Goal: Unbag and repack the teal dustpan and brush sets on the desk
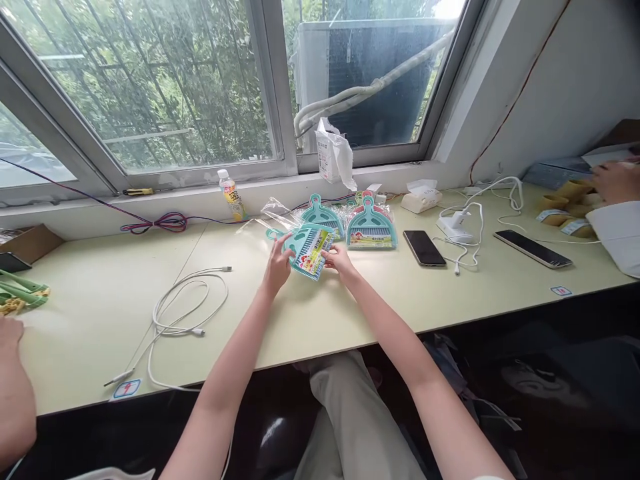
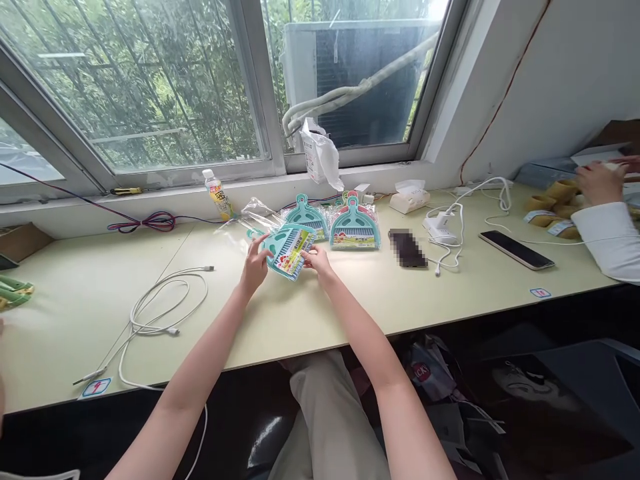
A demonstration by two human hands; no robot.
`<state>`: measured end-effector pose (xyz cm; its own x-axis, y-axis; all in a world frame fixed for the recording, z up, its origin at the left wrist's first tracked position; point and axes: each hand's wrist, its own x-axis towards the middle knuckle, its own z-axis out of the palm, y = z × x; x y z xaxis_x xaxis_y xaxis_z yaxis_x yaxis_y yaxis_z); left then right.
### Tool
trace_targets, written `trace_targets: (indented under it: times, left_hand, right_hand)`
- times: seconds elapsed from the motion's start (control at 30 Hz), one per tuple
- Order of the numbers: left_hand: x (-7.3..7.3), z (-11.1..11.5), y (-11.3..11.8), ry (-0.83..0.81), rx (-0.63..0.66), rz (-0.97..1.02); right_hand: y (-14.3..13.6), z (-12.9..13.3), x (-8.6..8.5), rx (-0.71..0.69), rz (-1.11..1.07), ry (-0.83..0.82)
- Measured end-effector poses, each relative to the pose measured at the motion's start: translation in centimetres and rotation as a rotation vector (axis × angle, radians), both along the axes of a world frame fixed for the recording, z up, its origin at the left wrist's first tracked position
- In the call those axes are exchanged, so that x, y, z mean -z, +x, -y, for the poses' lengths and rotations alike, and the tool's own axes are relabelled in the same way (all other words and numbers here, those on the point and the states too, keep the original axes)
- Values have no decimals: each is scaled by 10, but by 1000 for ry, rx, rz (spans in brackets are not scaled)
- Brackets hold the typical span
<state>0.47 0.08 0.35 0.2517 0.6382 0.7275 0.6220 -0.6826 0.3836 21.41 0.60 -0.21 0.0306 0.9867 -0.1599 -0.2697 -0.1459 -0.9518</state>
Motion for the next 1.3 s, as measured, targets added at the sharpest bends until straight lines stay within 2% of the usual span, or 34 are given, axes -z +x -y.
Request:
trace_targets:
  times: [0.13,0.2,0.23,0.27,0.3,0.37,0.43,0.5,0.57,0.63,0.77,0.97,1.1,1.17,1.3]
  left_hand:
    - [-3,6,2,107,-407,338]
    - [-5,3,-2,90,-586,567]
    - [-7,0,-6,51,-627,671]
    - [-8,-4,-10,-12,-612,770]
    - [-8,-8,-14,-105,-530,861]
    - [-8,-16,-19,-358,-211,997]
    - [-5,-21,-18,-619,139,1043]
    - [0,-22,-12,-796,329,1030]
    - [5,-20,-3,-879,368,1022]
    - [8,-16,5,-904,352,1036]
    - [8,-10,13,-937,378,977]
    - [4,-2,16,-1142,519,740]
    - [6,-2,18,-1216,584,753]
    - [8,-5,17,-1185,586,839]
    - [9,-11,14,-970,524,1055]
  right_hand:
    - [0,1,-2,17,-54,39]
    - [0,1,-2,36,-74,46]
    - [-1,0,-2,47,-82,48]
    - [-1,0,-2,58,-87,48]
    - [-1,-1,-2,71,-90,48]
    - [-1,-1,-2,85,-88,58]
    - [-1,-1,-3,61,-77,76]
    - [-2,0,-4,4,-51,97]
    - [-3,2,-5,-44,-21,111]
    - [-5,3,-5,-49,-5,115]
    - [-7,4,-4,24,-34,108]
    - [-3,6,-9,107,-84,79]
    - [-4,7,-10,111,-90,83]
    - [-5,7,-10,102,-87,91]
    - [-9,7,-6,85,-58,113]
